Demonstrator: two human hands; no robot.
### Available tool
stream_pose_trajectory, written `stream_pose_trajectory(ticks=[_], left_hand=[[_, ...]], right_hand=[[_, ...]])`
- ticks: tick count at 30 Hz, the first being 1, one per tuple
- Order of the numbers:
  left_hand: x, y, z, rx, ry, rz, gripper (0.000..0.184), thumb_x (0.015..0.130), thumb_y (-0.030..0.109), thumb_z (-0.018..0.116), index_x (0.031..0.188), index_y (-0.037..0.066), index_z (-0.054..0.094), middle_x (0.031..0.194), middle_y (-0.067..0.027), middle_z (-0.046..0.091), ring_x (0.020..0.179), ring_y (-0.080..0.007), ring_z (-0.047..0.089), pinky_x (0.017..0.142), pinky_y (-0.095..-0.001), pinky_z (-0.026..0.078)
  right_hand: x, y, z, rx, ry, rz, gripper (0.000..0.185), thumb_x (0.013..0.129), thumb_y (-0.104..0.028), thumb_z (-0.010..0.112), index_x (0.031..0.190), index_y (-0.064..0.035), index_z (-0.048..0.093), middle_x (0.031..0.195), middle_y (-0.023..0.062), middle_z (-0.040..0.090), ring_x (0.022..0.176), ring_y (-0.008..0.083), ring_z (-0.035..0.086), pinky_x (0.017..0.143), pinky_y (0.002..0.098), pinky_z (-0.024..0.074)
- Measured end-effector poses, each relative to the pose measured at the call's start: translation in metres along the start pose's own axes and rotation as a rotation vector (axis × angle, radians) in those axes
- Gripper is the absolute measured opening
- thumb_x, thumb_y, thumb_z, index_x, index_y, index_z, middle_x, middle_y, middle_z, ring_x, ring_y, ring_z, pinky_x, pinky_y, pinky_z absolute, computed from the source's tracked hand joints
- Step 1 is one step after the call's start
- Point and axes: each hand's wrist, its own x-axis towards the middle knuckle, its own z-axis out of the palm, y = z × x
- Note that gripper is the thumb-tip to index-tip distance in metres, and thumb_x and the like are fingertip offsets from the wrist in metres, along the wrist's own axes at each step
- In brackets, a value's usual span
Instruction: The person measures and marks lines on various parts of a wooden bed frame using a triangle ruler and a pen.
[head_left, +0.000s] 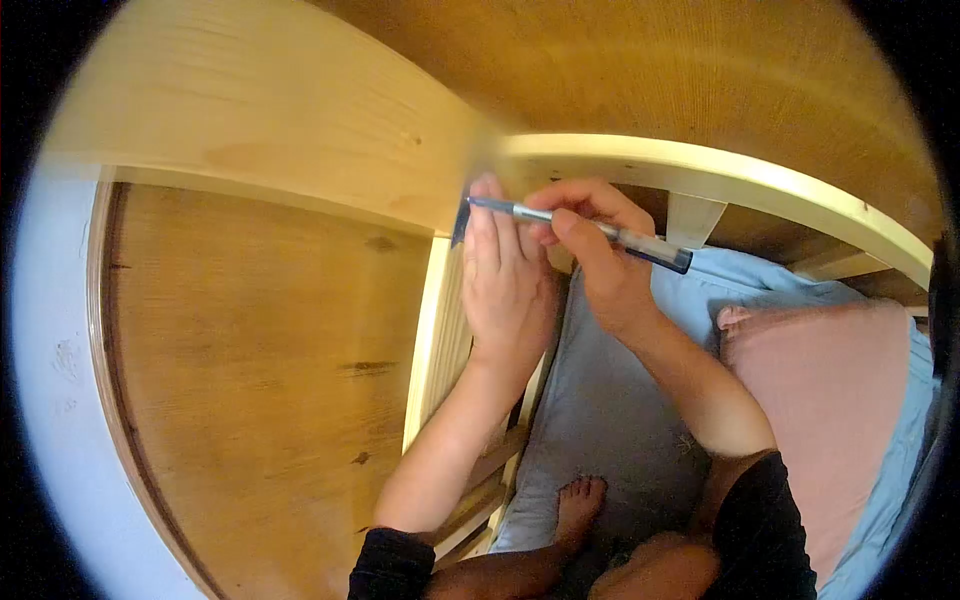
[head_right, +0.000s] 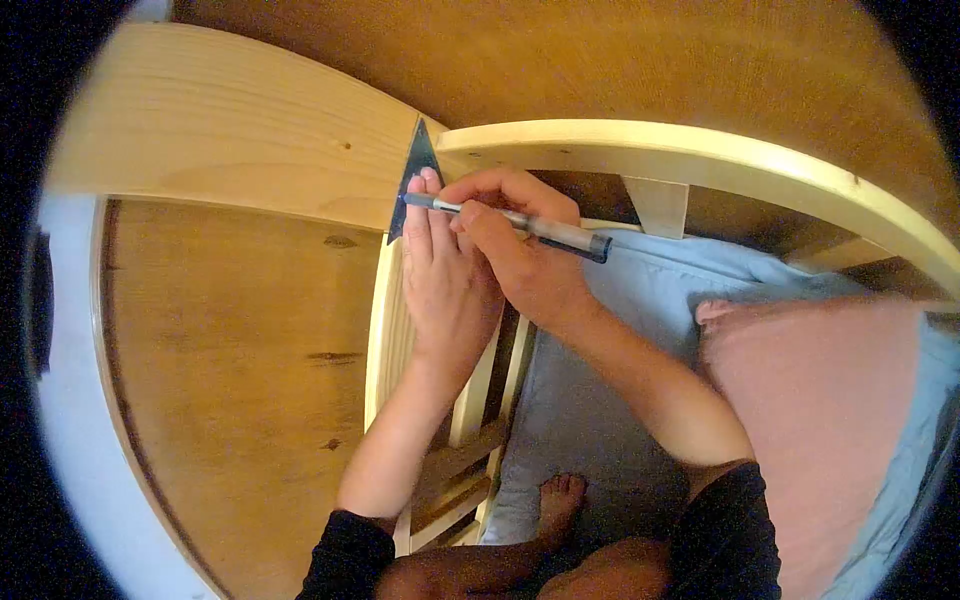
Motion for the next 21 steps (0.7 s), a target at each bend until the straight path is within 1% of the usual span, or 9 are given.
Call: stream_pose_trajectory(ticks=[1,3,8,10,11,13,14,16,21], left_hand=[[0.0,0.0008,0.0005,0.028,-0.005,0.001,0.04,0.092,0.016,0.052,0.126,-0.005,0.048,0.141,-0.0308,0.04,0.133,-0.0464,0.035,0.111,-0.0473,0.031],[0.0008,0.0013,0.0008,0.056,-0.009,0.004,0.04,0.092,0.015,0.052,0.126,-0.005,0.048,0.141,-0.031,0.04,0.134,-0.0463,0.034,0.111,-0.0476,0.031],[0.0035,0.0015,0.0023,-0.021,0.011,0.003,0.042,0.09,0.014,0.054,0.127,-0.005,0.047,0.142,-0.0317,0.037,0.134,-0.0481,0.033,0.113,-0.0487,0.028],[0.0046,0.0019,0.0035,-0.003,0.0,0.009,0.042,0.09,0.014,0.054,0.127,-0.005,0.047,0.142,-0.0322,0.037,0.134,-0.0487,0.033,0.113,-0.0491,0.028],[0.0049,0.0019,0.0039,0.015,-0.011,0.014,0.042,0.09,0.014,0.054,0.127,-0.005,0.047,0.142,-0.0327,0.037,0.134,-0.0494,0.032,0.113,-0.0495,0.028],[0.0046,0.0019,0.0035,0.011,-0.01,0.012,0.043,0.089,0.014,0.055,0.127,-0.005,0.047,0.142,-0.0335,0.037,0.134,-0.0494,0.032,0.113,-0.0498,0.028],[0.0045,0.0022,0.0029,0.006,-0.008,0.01,0.043,0.089,0.014,0.055,0.127,-0.004,0.047,0.141,-0.0342,0.037,0.134,-0.0494,0.032,0.112,-0.0501,0.028],[0.0048,0.0035,-0.0013,-0.014,-0.025,-0.005,0.044,0.089,0.015,0.056,0.127,-0.004,0.047,0.141,-0.0345,0.036,0.134,-0.0493,0.032,0.112,-0.0501,0.028],[0.0073,0.0028,-0.0009,0.029,-0.011,-0.003,0.046,0.087,0.017,0.058,0.127,-0.004,0.047,0.143,-0.0341,0.035,0.135,-0.0487,0.032,0.111,-0.0493,0.029]], right_hand=[[0.0002,0.0002,-0.0019,-0.048,-0.021,0.002,0.023,0.093,-0.014,0.056,0.104,0.0044,0.064,0.096,0.009,0.068,0.084,0.0121,0.061,0.079,0.0269,0.0501],[0.0011,0.0029,-0.0033,-0.046,-0.017,-0.005,0.023,0.092,-0.014,0.056,0.104,0.0042,0.064,0.096,0.0089,0.068,0.084,0.012,0.061,0.079,0.0269,0.05],[0.0018,0.0003,-0.0028,-0.046,-0.026,0.015,0.022,0.092,-0.013,0.056,0.103,0.0038,0.064,0.096,0.0084,0.067,0.085,0.0118,0.061,0.08,0.0269,0.0497],[0.0026,0.0002,0.0019,0.019,0.043,-0.026,0.015,0.088,-0.008,0.056,0.095,0.0014,0.066,0.082,0.005,0.067,0.077,0.0085,0.06,0.07,0.0243,0.049],[0.0027,0.0009,0.0003,0.019,0.044,-0.026,0.015,0.088,-0.008,0.056,0.095,0.0014,0.066,0.082,0.005,0.067,0.077,0.0085,0.06,0.07,0.0243,0.049],[0.0032,0.0027,-0.0041,-0.042,-0.023,-0.006,0.02,0.091,-0.011,0.056,0.102,0.0034,0.064,0.095,0.0078,0.067,0.085,0.0112,0.061,0.08,0.0261,0.0492],[0.0041,0.0029,-0.0028,-0.042,-0.022,-0.005,0.02,0.091,-0.011,0.056,0.102,0.0034,0.064,0.095,0.0078,0.067,0.085,0.0112,0.061,0.08,0.0261,0.0492],[0.0058,0.0028,0.0018,-0.011,0.066,-0.068,0.015,0.087,-0.008,0.057,0.094,0.0016,0.066,0.082,0.0053,0.067,0.076,0.0086,0.06,0.07,0.0242,0.0489],[0.0056,0.0013,-0.0012,-0.006,0.029,-0.036,0.015,0.086,-0.008,0.057,0.094,0.0009,0.067,0.082,0.0054,0.067,0.076,0.0084,0.06,0.069,0.0247,0.0486]])
